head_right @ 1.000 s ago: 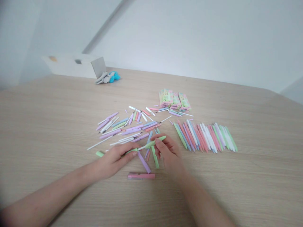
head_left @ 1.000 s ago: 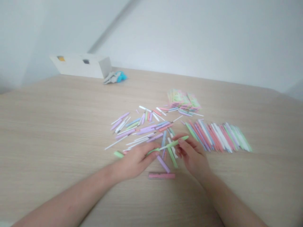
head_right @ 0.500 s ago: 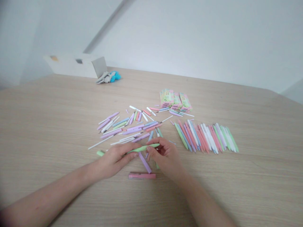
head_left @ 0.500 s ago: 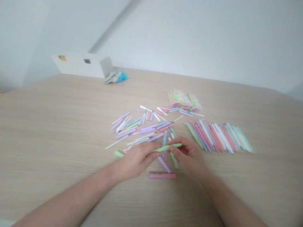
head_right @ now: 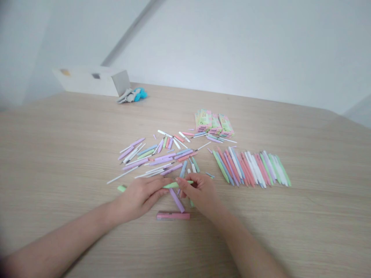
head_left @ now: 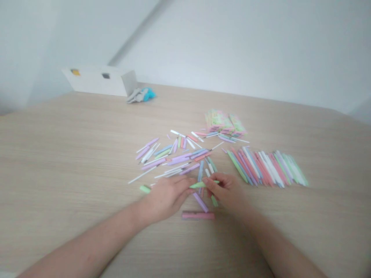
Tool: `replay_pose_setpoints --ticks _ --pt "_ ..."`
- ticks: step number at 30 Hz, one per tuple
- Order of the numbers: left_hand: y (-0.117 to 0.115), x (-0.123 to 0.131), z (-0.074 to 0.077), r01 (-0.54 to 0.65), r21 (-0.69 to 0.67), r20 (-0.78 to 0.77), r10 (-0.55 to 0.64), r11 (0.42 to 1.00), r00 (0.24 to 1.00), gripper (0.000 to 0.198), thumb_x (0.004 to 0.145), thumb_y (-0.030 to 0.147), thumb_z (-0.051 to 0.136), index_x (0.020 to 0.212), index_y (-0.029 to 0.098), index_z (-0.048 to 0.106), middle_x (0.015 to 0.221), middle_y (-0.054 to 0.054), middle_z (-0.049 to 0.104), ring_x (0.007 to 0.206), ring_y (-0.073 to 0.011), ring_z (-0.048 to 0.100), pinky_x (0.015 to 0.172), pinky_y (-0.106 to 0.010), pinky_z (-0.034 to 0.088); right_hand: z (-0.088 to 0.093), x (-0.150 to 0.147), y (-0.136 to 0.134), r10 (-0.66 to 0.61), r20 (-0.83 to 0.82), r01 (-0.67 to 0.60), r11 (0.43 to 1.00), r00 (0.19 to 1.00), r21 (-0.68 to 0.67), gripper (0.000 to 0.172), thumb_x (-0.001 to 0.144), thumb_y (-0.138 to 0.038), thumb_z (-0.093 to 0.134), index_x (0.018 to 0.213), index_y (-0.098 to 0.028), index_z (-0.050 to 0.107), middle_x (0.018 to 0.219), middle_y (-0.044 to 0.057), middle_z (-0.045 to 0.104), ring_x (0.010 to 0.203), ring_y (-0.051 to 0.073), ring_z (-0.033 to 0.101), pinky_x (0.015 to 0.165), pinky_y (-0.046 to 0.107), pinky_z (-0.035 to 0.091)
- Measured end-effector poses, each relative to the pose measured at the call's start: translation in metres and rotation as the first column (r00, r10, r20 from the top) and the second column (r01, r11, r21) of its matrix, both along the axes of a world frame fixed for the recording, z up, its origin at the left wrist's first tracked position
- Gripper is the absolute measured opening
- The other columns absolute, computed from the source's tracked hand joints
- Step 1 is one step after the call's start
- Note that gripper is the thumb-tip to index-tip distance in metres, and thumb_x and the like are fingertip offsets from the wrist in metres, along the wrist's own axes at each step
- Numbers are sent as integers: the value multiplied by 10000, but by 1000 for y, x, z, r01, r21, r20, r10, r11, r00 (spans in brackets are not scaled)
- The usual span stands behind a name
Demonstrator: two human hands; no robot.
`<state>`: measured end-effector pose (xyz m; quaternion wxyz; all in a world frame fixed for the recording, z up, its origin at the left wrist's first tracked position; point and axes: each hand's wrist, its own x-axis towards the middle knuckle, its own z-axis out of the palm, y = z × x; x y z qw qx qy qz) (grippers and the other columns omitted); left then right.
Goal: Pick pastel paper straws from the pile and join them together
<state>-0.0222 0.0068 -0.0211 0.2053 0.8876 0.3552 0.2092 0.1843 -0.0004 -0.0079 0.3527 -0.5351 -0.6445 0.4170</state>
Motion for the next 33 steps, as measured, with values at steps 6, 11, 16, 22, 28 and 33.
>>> replay_pose_setpoints --ticks 6,11,16,22,28,33 --pt "2 -1 -1 -7 10 -10 7 1000 1000 320 957 330 346 1176 206 543 1070 -70 650 979 -200 610 851 -323 476 -5 3 3 66 14 -66 997 998 35 351 842 -414 537 611 -166 626 479 -28 521 451 88 457 459 210 327" --pt "6 -3 -1 -32 3 -2 32 999 999 315 957 323 348 1177 206 541 1076 -71 650 975 -200 613 835 -312 477 -11 6 3 97 -257 -91 995 962 35 300 772 -298 648 1046 -244 538 787 -28 590 601 103 554 543 211 428" --pt "7 -3 -3 -29 11 7 29 1000 1000 311 956 321 351 1173 211 545 1066 -69 654 974 -201 615 833 -309 476 -14 11 5 49 -88 -40 994 995 101 116 776 -251 630 881 -208 608 736 -18 591 637 119 557 590 228 437" --pt "7 -3 -4 -9 39 -1 9 999 1000 316 956 322 351 1176 197 541 1058 -80 650 978 -199 612 844 -308 482 -13 11 5 26 36 -29 997 999 74 196 799 -372 607 838 -187 661 650 -5 621 583 129 539 533 230 396" --pt "6 -3 -3 16 58 -18 -15 998 1000 317 958 311 347 1191 205 534 1065 -77 650 978 -192 612 851 -312 481 -4 8 3 46 118 -55 995 992 79 367 843 -422 529 593 -173 629 516 -9 572 491 107 476 478 218 330" --pt "7 -4 -5 9 56 -33 -8 998 999 323 956 324 351 1197 213 536 1075 -72 651 989 -195 611 858 -313 478 -3 8 4 83 150 -97 991 985 93 443 872 -433 476 535 -168 587 487 -10 537 488 104 473 488 220 339"
